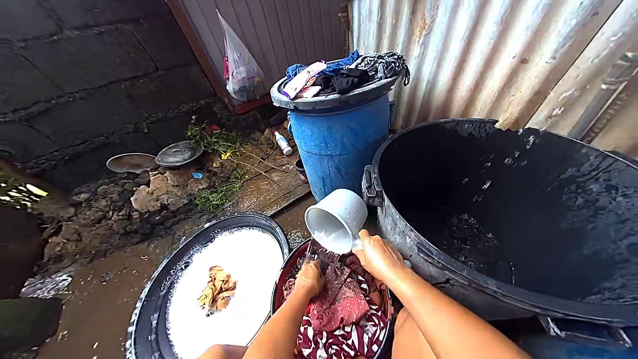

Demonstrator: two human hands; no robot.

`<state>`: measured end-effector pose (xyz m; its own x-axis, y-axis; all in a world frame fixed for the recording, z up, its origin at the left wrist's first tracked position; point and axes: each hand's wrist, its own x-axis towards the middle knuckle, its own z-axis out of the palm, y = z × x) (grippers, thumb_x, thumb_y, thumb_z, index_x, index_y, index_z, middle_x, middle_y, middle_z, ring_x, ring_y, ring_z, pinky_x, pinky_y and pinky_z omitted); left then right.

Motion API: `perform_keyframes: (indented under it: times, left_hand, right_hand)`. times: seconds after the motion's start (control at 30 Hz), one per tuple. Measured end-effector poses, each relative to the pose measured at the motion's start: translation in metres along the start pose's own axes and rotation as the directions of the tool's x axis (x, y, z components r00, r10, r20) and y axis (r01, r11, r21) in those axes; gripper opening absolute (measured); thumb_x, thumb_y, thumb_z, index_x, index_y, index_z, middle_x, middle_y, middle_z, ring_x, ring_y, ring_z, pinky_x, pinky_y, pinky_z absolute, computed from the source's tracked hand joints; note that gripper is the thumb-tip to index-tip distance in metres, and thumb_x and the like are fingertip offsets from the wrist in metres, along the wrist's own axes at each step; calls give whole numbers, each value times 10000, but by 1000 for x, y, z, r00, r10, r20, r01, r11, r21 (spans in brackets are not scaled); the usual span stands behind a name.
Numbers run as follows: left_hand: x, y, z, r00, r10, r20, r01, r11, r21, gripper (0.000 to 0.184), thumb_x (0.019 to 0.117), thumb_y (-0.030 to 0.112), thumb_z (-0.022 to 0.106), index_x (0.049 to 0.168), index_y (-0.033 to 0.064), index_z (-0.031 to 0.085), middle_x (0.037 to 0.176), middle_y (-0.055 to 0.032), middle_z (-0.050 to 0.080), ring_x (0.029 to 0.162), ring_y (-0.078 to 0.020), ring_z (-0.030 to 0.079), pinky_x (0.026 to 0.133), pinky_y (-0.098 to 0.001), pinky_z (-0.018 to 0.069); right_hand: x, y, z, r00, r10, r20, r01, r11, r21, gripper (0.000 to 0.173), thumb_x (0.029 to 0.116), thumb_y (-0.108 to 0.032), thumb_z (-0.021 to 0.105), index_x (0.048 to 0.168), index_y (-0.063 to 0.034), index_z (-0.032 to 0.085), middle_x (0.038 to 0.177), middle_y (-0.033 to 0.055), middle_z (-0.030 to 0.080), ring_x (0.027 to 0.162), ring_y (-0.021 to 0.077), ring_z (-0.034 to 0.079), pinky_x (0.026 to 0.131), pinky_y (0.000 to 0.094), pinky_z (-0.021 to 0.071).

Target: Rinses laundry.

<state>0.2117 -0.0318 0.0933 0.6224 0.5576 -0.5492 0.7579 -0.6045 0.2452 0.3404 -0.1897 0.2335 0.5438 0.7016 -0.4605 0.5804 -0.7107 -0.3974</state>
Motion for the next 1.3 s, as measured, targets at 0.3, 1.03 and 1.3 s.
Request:
perform_keyframes:
  times: [0.3,1.03,1.3]
  left_hand:
    - [13,-5,-23,992,84,91,-86,996,12,432,963,170,657,1340,-33,605,1420,-267,557,1353,-408,515,1143,-568,380]
    - [-56,-11,-60,982,4,-188,-103,849,-518,467,956,53,634,1393,-25,487,1276,-282,606,1165,-384,619,1001,-530,492]
    - [-173,74,-149,801,412,-434,-584,382,-716,224,922,-19,539,1142,23,530,941,-23,640,818,-51,630,769,-255,538]
  right_hand:
    - [-3,-4,0,989,-145,-18,142,984,-107,385,1078,-245,490,1392,-24,507,1248,254,646,1169,423,638,955,577,491]
    - [-61,-1,-96,739,408,-536,659,-270,702,285,1111,-307,424,1277,-79,465,1067,55,643,941,143,688,831,311,589]
    - [-62,-57,45,967,108,232,-191,-299,935,877,972,-785,151,1563,-143,241,1548,265,325,1332,489,426,870,743,427]
